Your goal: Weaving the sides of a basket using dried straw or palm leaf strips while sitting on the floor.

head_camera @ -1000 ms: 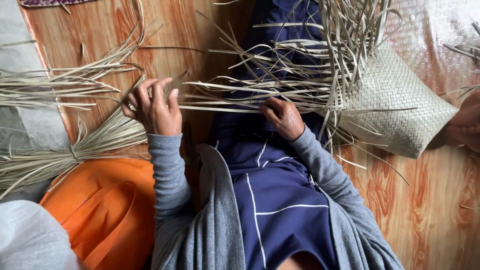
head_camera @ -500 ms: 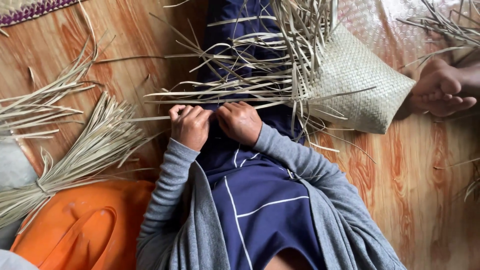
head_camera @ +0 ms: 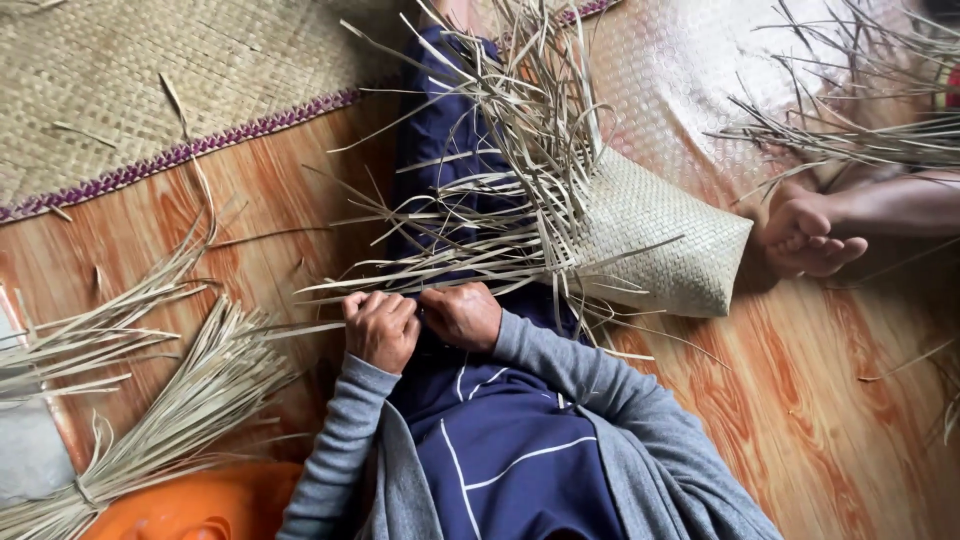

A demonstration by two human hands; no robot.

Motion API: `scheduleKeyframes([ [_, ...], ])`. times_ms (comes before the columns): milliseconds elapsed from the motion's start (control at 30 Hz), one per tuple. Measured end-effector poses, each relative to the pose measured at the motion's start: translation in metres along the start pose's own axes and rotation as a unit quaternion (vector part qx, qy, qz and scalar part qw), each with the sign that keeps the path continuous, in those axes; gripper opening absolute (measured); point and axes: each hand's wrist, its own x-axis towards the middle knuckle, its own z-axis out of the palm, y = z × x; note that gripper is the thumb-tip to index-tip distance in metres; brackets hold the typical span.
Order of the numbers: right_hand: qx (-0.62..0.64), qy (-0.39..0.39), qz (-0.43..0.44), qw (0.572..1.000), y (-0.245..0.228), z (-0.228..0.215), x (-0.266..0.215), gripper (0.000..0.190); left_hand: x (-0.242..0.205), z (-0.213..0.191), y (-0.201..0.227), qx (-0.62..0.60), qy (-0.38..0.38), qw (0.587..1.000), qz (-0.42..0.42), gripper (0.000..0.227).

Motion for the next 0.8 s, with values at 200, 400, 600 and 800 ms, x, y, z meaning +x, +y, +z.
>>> scheduleKeyframes([
  [200,0.248,-0.042,0.134,0.958,0.022,0.007,0.009,0.017,0.006,0.006,0.004,0.012,0.043,0.999,0.031,0.014],
  [400,0.497,-0.113,0.281,0.813,0.057,0.037,0.018,0.015,0.019,0.010,0.003,0.036,0.087,0.992,0.081,0.008],
  [600,0.604,-0.065,0.311,0.731,0.033,-0.004,0.020,0.013,0.033,-0.003,0.011,0.058,0.134,0.984,0.105,0.006],
  [800,0.063,0.109,0.104,0.987,0.028,0.008,0.015,0.011,0.059,-0.040,0.031,-0.148,0.130,0.976,0.091,0.010],
])
